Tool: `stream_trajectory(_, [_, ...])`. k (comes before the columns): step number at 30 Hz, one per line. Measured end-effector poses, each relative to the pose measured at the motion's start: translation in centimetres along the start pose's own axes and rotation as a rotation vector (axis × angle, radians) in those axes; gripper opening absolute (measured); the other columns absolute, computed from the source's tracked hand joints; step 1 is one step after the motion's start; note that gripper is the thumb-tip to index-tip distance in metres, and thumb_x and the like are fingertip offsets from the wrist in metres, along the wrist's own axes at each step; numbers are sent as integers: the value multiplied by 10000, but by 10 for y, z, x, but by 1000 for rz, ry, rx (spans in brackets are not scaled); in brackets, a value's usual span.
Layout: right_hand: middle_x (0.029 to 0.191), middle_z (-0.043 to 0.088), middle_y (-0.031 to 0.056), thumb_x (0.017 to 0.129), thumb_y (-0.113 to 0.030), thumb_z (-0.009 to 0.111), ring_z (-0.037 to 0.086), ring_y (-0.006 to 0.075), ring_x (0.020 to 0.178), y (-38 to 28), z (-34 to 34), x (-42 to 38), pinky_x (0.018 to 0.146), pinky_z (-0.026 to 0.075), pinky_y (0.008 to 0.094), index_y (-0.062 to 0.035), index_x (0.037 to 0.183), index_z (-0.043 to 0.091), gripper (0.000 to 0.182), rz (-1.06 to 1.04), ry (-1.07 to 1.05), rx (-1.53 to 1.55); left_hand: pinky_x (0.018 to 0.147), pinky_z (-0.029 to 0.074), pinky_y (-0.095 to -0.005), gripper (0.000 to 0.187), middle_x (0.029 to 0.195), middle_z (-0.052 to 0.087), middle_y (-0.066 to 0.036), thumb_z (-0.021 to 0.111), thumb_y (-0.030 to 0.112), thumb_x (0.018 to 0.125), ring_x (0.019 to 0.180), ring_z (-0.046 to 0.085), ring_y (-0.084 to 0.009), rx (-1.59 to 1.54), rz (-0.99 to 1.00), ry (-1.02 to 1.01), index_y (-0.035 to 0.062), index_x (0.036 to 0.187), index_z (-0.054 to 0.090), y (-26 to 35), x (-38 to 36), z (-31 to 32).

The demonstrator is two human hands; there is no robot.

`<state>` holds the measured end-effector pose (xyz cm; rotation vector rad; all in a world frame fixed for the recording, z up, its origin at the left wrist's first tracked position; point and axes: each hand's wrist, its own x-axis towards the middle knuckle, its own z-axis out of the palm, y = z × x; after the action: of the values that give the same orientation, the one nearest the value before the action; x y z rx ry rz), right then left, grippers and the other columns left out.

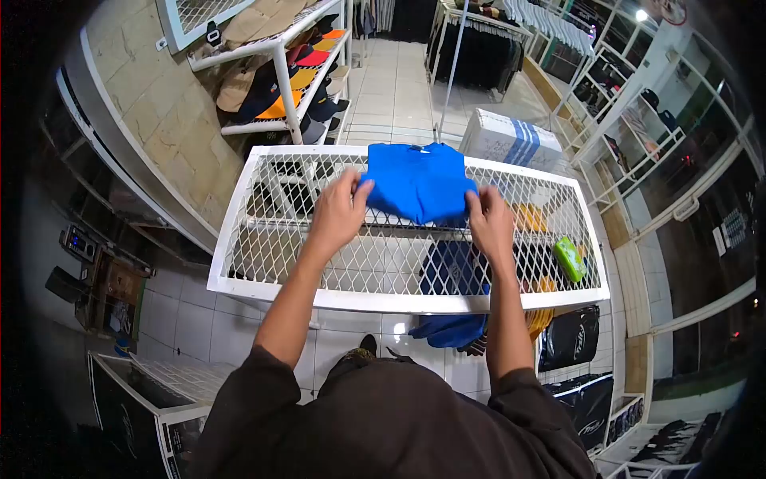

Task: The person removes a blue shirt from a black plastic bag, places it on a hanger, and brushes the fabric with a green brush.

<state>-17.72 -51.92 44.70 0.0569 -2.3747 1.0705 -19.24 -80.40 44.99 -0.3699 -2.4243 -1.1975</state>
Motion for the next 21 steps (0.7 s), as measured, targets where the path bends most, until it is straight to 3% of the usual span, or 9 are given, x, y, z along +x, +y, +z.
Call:
stream_trajectory(1, [820,696,252,1004,-263,622,681,417,757,-19,-5,13,689,510,461,21,956,636,289,-62,82,-38,709,484,-488,237,811,654,-222,610,238,1011,777,640,-425,43,21,40,9,998,551,24,16,-10])
stream_trajectory(2, [807,693,262,1010,-263,610,676,437,743,-42,-11,19,683,502,490,15,976,636,282,-26,146,-10,665,468,-520,234,785,650,-242,585,241,1027,762,644,-464,-1,136,161,12,1000,540,49,22,-17])
stream_trajectory(5, [762,679,286,1026,-285,576,673,474,713,-74,-29,20,674,484,542,-1,1045,635,291,73,228,85,600,451,-563,225,746,654,-256,568,254,1041,707,653,-485,94,15,262,36,1087,536,90,19,-35])
stream_trajectory(9, [838,693,311,1021,-375,561,697,474,825,-7,-11,-9,760,515,533,-8,1196,620,411,141,42,-84,794,512,-559,464,955,704,-285,560,425,1019,908,685,-479,142,-197,-41,31,1262,530,8,-16,-2])
stream_trajectory(11, [1034,714,293,989,-457,612,701,440,1000,52,14,-41,857,527,491,-30,1352,559,564,178,-77,-114,839,513,-545,570,994,712,-276,572,474,997,951,688,-470,111,-281,-151,35,1352,494,-33,-49,17])
stream_trajectory(13, [1010,715,266,957,-469,656,703,415,933,45,9,-66,822,530,473,-42,1431,494,658,307,-173,-149,844,533,-478,807,972,734,-214,653,519,934,919,719,-403,139,-380,-280,57,1536,378,-29,-65,14])
stream_trajectory(14, [949,701,226,932,-433,705,688,340,845,15,-7,-68,783,529,434,-44,1430,499,664,411,-216,-78,804,534,-454,786,935,726,-199,669,468,939,860,713,-367,50,-368,-243,55,1538,372,-24,-68,12])
stream_trajectory(18, [833,669,202,927,-320,714,660,333,761,16,-10,-72,720,515,437,-18,1423,490,622,256,-142,58,658,501,-360,727,809,682,-132,682,216,974,679,631,-206,-167,-299,-184,53,1573,304,-23,-74,12])
stream_trajectory(21, [783,641,134,949,-241,695,618,255,703,-21,-44,-89,682,500,404,-33,1438,494,568,202,-91,228,692,515,-317,680,862,712,-129,642,198,1012,764,659,-151,-616,-195,-115,46,1578,296,15,-86,-11])
